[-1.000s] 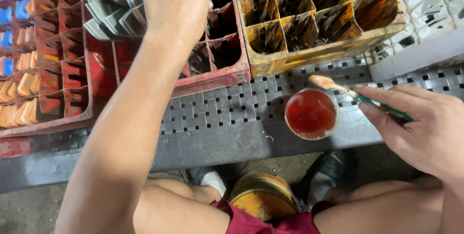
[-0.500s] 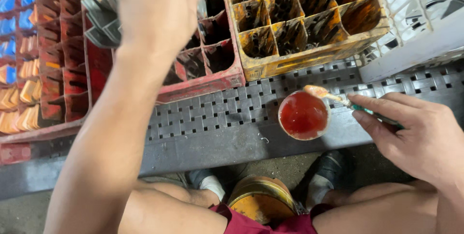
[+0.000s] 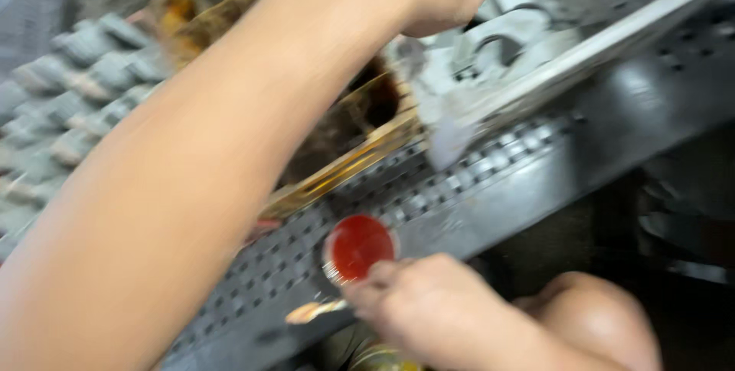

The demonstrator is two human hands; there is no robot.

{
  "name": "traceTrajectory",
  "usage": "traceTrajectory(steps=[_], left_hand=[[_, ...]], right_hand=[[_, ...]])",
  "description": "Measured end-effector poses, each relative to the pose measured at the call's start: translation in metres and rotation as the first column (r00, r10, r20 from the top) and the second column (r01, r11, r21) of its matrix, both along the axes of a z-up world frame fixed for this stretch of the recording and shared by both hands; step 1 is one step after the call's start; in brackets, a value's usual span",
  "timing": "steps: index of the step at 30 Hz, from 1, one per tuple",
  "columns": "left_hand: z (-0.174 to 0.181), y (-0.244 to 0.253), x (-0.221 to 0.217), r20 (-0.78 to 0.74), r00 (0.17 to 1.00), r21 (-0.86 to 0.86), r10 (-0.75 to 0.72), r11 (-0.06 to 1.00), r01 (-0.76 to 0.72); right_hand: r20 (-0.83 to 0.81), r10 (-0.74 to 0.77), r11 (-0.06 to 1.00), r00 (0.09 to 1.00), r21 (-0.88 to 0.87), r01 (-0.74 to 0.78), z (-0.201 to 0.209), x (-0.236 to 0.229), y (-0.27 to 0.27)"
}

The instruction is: The person repeatedly picks up small gray plastic parts from a crate, applies a red liquid coating with a brush, and returns the parts to the crate. The process is performed one at a time in a repetitive cycle.

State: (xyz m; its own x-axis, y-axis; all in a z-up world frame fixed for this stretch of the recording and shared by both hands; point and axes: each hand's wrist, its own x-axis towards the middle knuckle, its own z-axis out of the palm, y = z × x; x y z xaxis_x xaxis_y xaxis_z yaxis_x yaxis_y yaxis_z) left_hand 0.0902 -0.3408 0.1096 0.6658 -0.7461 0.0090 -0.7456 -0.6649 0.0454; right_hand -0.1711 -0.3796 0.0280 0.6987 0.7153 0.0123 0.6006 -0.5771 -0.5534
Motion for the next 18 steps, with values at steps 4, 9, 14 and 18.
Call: traceTrajectory(steps=[4, 9, 14, 18], left_hand=[[-0.010, -0.076, 0.023, -0.348, 0.935, 0.509, -0.069, 0.824, 0.250], [-0.049, -0.140, 0.051, -0.219, 0.950, 0.484, -0.223, 0.821, 0.304], [-0.096, -0.166, 0.057, -0.095, 0.939, 0.515, -0.332, 0.790, 0.332], [-0.098, -0.156, 0.057, -0.091, 0.915, 0.479, -0.392, 0.789, 0.386]], right_hand=[[0.014, 0.045, 0.999, 0.999, 0.030, -0.045, -0.014, 0.009, -0.002], [-0.015, 0.014, 0.991, 1.000, 0.137, -0.012, -0.031, 0.020, -0.014], [-0.157, -0.024, 0.999, 0.987, 0.030, 0.029, -0.034, 0.036, -0.022], [-0.103, 0.001, 0.998, 0.995, 0.064, 0.005, -0.027, 0.039, -0.022]])
